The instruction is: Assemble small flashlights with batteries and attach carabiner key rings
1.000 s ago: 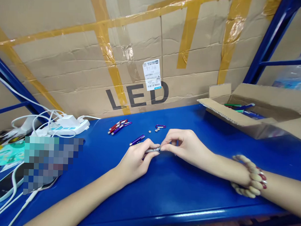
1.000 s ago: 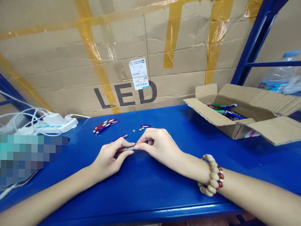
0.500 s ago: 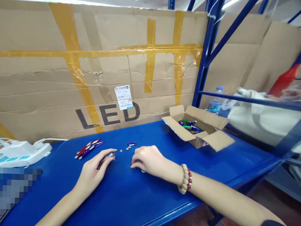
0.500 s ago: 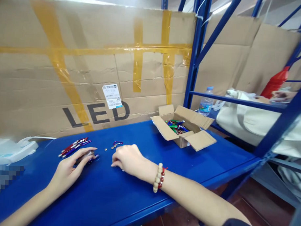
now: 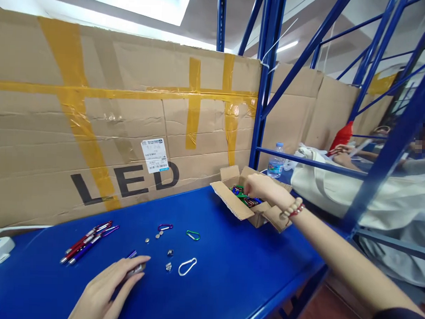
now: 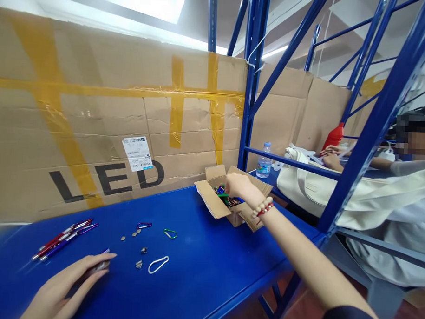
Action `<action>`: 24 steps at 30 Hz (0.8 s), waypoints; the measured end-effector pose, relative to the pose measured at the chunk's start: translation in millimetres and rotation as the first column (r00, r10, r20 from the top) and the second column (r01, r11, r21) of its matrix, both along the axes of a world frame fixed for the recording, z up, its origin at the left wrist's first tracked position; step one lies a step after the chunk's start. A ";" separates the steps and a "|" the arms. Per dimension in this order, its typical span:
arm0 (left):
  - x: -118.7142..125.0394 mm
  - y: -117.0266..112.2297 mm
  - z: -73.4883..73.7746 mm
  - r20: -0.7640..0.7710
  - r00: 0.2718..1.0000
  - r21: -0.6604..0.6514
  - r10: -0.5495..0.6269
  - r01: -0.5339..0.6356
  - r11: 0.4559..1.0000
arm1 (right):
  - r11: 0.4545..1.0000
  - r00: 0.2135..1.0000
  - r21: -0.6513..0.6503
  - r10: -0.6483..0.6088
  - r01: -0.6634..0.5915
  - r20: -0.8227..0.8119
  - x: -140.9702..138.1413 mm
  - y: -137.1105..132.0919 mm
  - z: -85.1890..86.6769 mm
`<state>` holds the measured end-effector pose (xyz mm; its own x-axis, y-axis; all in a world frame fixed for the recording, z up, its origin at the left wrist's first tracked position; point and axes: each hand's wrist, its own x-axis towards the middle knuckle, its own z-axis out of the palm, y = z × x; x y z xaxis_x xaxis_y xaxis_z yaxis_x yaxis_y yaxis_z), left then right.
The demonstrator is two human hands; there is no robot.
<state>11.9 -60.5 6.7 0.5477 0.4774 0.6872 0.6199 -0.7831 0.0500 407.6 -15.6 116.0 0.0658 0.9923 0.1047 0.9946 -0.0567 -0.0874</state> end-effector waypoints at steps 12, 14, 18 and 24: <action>7.4 -8.1 -2.3 0.057 0.998 -0.166 0.016 -0.006 0.986 | 0.901 0.945 -0.322 -0.216 0.289 0.245 17.7 21.4 -44.3; 6.2 -9.7 3.0 0.040 0.999 -0.214 0.024 -0.015 0.977 | 0.902 0.928 -0.284 -0.244 0.324 0.282 12.7 25.0 -48.2; 3.2 -14.2 15.6 0.047 0.997 -0.269 0.053 -0.038 0.962 | 0.926 0.924 -0.210 -0.248 0.315 0.290 10.9 27.7 -51.2; 0.9 -16.7 21.4 -0.039 0.997 -0.277 0.059 -0.068 0.958 | 0.980 0.971 -0.064 -0.175 0.188 0.165 24.9 17.1 -45.5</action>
<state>12.8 -77.2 28.1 0.5285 0.6819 0.5057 0.6725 -0.6998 0.2408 432.5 1.5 70.4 0.2346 0.9708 0.0502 0.9678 -0.2381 0.0819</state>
